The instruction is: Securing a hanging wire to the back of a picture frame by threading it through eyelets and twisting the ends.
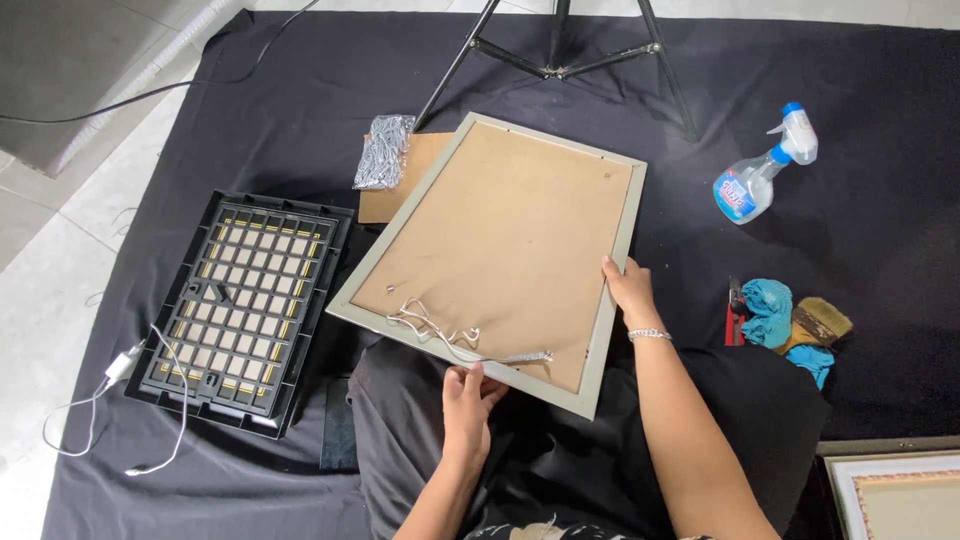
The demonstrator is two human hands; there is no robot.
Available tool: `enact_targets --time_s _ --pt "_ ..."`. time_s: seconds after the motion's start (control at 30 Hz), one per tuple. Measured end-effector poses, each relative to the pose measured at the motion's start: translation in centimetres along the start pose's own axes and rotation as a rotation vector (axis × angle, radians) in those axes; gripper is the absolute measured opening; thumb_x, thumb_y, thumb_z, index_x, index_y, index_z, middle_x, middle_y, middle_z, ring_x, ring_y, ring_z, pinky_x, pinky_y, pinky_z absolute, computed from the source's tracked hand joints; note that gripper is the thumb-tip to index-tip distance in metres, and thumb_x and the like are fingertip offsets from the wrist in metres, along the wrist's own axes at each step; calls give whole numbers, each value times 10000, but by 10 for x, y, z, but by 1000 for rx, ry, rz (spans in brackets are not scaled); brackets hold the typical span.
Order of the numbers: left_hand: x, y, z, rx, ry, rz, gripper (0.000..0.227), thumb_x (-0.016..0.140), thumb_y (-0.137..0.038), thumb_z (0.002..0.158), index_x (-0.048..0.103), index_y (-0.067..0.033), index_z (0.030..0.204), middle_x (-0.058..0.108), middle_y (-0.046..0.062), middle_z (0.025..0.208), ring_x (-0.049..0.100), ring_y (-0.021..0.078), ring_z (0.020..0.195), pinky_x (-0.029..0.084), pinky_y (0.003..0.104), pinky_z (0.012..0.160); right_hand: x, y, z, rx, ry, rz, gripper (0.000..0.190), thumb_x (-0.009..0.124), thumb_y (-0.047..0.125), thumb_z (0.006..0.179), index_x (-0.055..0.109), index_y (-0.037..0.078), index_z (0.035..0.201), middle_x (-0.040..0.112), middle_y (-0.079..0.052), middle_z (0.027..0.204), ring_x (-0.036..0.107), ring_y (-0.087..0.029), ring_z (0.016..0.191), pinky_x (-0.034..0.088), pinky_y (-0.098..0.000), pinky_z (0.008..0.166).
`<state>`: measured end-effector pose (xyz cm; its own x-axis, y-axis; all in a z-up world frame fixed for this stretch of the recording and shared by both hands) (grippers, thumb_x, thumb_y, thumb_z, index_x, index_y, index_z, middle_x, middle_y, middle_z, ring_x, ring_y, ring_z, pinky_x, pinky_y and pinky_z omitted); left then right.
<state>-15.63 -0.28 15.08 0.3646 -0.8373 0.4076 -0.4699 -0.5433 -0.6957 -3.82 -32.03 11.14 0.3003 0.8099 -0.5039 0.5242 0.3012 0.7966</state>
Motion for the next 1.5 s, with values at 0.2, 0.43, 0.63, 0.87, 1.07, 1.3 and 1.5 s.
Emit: enact_targets --time_s 0.2,0.43,0.63,0.87,1.07,1.3,1.5 --pt "31 11 -15 -108 110 -90 148 506 -81 1005 471 27 1099 561 200 1004 582 288 911 528 496 972 -64 27 -59 -273 -92 287 376 625 145 942 607 -25 1278 589 -135 1238 598 -201 1103 492 -293 956" --pt "70 22 -22 -209 246 -36 239 534 -143 1014 547 29 1180 644 175 1031 627 252 933 524 400 918 -62 29 -213 -130 839 313 395 532 164 948 764 -81 740 756 -178 639 646 -199 549 544 -312 537" --pt "87 28 -26 -123 354 236 208 589 -217 958 671 -57 1061 710 92 1132 589 171 1079 426 320 965 -27 -25 -207 402 452 540 470 502 250 1004 562 -66 1346 612 -251 1230 604 -305 926 551 -411 780" --pt "93 44 -30 -98 486 376 239 590 -164 950 634 -62 1162 654 48 1139 573 134 1050 432 269 958 -29 15 -193 254 243 1081 584 327 344 1091 497 -169 1312 606 -334 1242 587 -363 1151 452 -461 1071" --pt "103 -45 -74 106 1052 962 433 631 -235 894 627 -36 1279 665 72 1176 621 168 960 517 278 809 -16 -39 -165 328 112 1170 614 372 415 1088 474 -150 1306 575 -322 1199 574 -391 1115 458 -514 1060" --pt "114 -151 104 474 496 751 320 580 -265 971 743 -41 1131 724 27 1046 623 128 873 506 263 770 -16 -44 -161 294 51 1096 630 338 423 1119 508 -170 1251 614 -322 1116 617 -359 1009 522 -468 972" --pt "69 -102 357 389 -18 1185 739 648 -483 857 549 42 1368 629 217 1317 623 345 1198 478 394 1021 -17 -41 -163 345 1 1057 604 315 402 1129 527 -149 1253 628 -304 1088 624 -346 962 524 -471 937"
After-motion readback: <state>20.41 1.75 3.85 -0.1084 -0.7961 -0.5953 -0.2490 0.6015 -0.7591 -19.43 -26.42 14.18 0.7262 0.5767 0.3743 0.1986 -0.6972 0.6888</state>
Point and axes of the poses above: each hand's wrist, its own z-axis towards the middle knuckle, its own x-axis out of the palm, y = z × x, the point moved 4 cm from there along z, towards the middle knuckle
